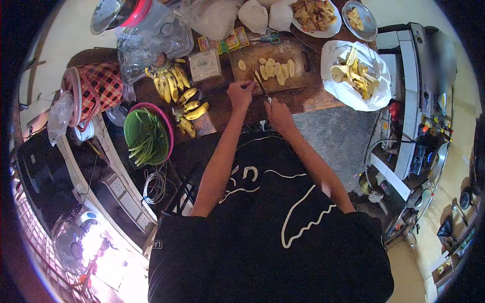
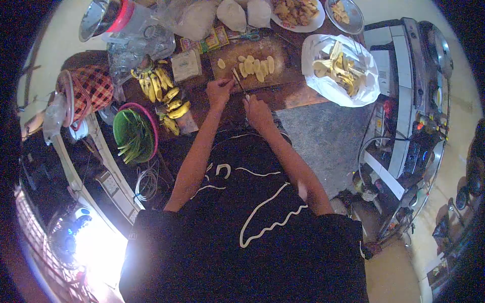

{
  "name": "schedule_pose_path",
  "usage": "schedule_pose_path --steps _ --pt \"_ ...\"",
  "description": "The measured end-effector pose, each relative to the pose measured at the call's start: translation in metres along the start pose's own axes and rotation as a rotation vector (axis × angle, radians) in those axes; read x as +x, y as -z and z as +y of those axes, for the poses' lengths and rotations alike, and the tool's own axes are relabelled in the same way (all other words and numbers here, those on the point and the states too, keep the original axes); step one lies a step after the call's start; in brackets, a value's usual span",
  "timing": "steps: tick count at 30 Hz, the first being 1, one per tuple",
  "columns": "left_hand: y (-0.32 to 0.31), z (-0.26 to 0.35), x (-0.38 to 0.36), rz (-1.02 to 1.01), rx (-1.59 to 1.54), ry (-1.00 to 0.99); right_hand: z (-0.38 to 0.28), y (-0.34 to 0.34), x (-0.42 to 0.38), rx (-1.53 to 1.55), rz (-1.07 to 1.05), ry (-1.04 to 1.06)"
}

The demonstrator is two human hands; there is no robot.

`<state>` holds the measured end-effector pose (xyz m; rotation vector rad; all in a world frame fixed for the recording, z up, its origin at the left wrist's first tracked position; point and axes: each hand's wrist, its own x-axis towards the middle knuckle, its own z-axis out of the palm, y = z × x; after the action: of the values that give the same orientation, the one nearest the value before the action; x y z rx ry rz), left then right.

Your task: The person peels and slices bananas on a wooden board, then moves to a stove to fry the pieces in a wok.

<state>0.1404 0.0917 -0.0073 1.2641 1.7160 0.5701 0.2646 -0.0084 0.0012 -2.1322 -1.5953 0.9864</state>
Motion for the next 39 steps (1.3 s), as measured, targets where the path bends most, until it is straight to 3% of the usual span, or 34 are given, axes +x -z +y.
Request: schedule_pose_path --steps 7,10,13,16,19,25,28,32,39 --pt "0.001 0.002 0.0 -0.011 0.034 -0.045 -0.003 -0.002 0.002 -0.025 -0.039 -0.016" --pt "-0.006 -0.018 0.007 0.124 0.211 -0.231 -0.004 -0.002 0.002 -0.045 -0.051 -0.017" --pt "-0.007 -0.015 0.005 0.051 0.055 -0.033 -0.002 -0.006 0.003 -0.058 -0.065 -0.024" --pt "-0.006 -0.01 0.001 0.042 -0.086 0.041 -0.001 -0.018 0.004 -0.091 -0.056 -0.075" --pt "-0.005 -0.014 0.003 0.045 0.093 -0.183 0.0 -0.016 0.008 -0.093 -0.068 -0.1" --pt "0.0 0.006 -0.006 -0.037 0.022 -0.045 0.007 -0.015 0.007 -0.044 -0.079 -0.037" --pt "-0.004 0.001 -0.005 0.049 0.094 -0.169 -0.001 -0.001 0.003 -0.052 -0.083 -0.063" --pt "-0.018 -0.031 0.01 0.046 0.143 -0.145 0.01 0.002 0.004 -0.135 -0.098 -0.092" --pt "-0.008 0.013 -0.01 0.03 0.033 -0.256 0.013 0.015 0.003 -0.114 -0.001 -0.021"
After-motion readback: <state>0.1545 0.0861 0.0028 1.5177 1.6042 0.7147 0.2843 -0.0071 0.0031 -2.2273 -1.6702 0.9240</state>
